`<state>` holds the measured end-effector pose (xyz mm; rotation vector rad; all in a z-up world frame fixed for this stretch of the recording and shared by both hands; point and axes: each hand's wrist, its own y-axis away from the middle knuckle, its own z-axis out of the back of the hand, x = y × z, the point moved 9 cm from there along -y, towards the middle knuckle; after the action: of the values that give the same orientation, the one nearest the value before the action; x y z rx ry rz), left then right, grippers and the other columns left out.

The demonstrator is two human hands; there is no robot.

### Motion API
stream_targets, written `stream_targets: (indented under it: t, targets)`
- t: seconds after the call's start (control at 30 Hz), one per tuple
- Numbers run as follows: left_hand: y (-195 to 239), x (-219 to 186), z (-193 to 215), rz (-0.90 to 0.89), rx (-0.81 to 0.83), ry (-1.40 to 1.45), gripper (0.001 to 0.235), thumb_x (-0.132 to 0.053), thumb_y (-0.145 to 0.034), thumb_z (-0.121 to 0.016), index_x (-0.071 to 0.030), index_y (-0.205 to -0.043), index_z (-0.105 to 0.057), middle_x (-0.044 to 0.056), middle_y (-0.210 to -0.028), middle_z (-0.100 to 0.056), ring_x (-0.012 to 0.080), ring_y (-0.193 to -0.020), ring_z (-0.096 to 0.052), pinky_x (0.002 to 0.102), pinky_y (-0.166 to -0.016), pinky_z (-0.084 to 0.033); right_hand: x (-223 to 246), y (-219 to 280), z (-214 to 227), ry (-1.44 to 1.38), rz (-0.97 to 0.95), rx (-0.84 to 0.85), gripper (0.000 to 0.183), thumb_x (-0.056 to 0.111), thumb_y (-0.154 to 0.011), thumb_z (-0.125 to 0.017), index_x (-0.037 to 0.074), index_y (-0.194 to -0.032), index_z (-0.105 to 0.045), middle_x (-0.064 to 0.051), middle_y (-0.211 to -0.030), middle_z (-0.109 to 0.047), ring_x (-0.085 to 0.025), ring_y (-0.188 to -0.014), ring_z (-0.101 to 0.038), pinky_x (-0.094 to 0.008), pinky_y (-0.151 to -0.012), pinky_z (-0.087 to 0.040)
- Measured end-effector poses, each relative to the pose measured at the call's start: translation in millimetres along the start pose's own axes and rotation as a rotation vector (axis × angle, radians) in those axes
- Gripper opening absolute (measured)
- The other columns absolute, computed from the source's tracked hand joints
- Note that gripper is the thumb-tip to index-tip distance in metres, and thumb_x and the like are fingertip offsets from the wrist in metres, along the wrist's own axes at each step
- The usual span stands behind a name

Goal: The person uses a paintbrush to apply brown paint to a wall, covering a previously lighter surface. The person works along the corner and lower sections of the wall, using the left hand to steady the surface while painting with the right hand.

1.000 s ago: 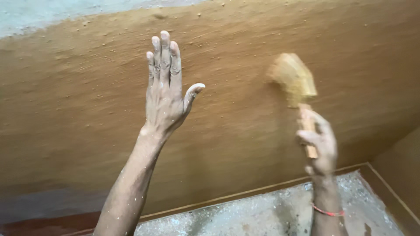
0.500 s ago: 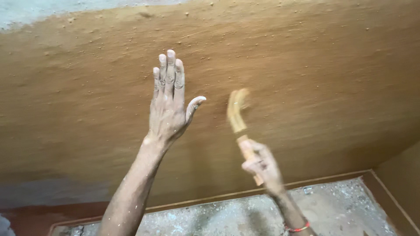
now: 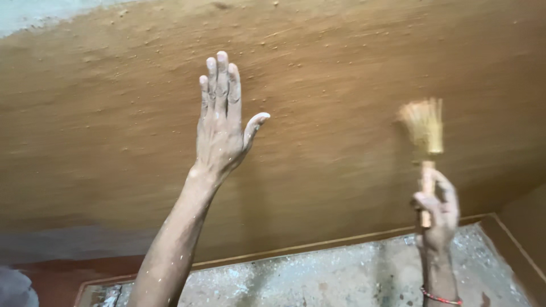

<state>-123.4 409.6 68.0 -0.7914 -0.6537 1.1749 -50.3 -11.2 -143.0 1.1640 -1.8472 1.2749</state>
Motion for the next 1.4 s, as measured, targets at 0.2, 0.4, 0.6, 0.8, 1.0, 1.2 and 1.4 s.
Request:
stream_targets:
  t: [0.2, 0.4, 0.6, 0.8, 1.0, 1.2, 1.4]
  targets:
    - [2, 18, 0, -0.079, -0.004, 0.063, 0.100, -0.051, -0.109, -0.068, -0.001, -0.168, -0.005, 0.020, -0.175, -0.002, 0.0377, -0.165, -0.002, 0.051, -0.138, -0.009, -19, 20, -5, -0.189, 0.025, -0.146, 0.052, 0.001, -0.097, -0.060, 0.003, -0.149, -0.053, -0.004, -0.111, -0.059, -0.008, -0.083, -0.058, -0.021, -0.069, -0.050]
    - [24, 61, 38, -0.125, -0.001, 0.082, 0.100, -0.049, -0.108, -0.070, 0.001, -0.168, -0.007, 0.021, -0.175, -0.003, 0.0383, -0.165, -0.003, 0.051, -0.138, -0.009, -59, 80, -172, -0.070, -0.131, 0.051, 0.057, 0.006, -0.087, -0.067, 0.006, -0.143, -0.056, -0.001, -0.105, -0.059, -0.006, -0.075, -0.054, -0.020, -0.062, -0.046]
    - [47, 110, 71, -0.140, -0.008, 0.109, 0.102, -0.050, -0.106, -0.070, 0.001, -0.167, -0.007, 0.021, -0.175, -0.004, 0.0392, -0.164, -0.003, 0.053, -0.137, -0.009, -112, 191, -310, 0.032, -0.433, 0.547, 0.067, 0.012, -0.080, -0.078, 0.007, -0.143, -0.056, 0.001, -0.092, -0.057, -0.005, -0.071, -0.047, -0.021, -0.063, -0.040]
    - [61, 132, 79, -0.194, 0.001, 0.219, 0.102, -0.049, -0.104, -0.071, 0.000, -0.167, -0.007, 0.021, -0.174, -0.003, 0.0393, -0.164, -0.003, 0.052, -0.137, -0.009, -80, 174, -315, -0.022, -0.327, 0.337, 0.063, 0.007, -0.077, -0.072, 0.002, -0.138, -0.057, -0.002, -0.115, -0.063, -0.006, -0.082, -0.056, -0.022, -0.069, -0.048]
    - [77, 150, 89, -0.215, -0.019, 0.245, 0.104, -0.048, -0.103, -0.073, 0.000, -0.167, -0.007, 0.021, -0.174, -0.004, 0.0391, -0.163, -0.003, 0.052, -0.136, -0.009, -29, 144, -214, -0.136, -0.079, -0.083, 0.061, 0.006, -0.088, -0.061, 0.000, -0.149, -0.052, -0.009, -0.122, -0.061, -0.009, -0.080, -0.058, -0.021, -0.068, -0.049]
    - [79, 154, 82, -0.192, -0.031, 0.246, 0.104, -0.046, -0.103, -0.073, -0.001, -0.167, -0.006, 0.020, -0.174, -0.004, 0.0380, -0.164, -0.003, 0.051, -0.137, -0.008, -12, 119, -213, -0.153, -0.016, -0.188, 0.059, 0.006, -0.093, -0.063, 0.003, -0.150, -0.051, -0.006, -0.114, -0.059, -0.009, -0.083, -0.059, -0.023, -0.069, -0.051]
    - [62, 142, 90, -0.213, -0.028, 0.211, 0.103, -0.048, -0.106, -0.072, -0.001, -0.168, -0.005, 0.020, -0.175, -0.003, 0.0380, -0.164, -0.002, 0.051, -0.137, -0.005, -43, 164, -325, 0.054, -0.128, 0.331, 0.062, 0.011, -0.076, -0.070, -0.002, -0.135, -0.055, -0.001, -0.132, -0.062, -0.004, -0.107, -0.062, -0.022, -0.084, -0.054]
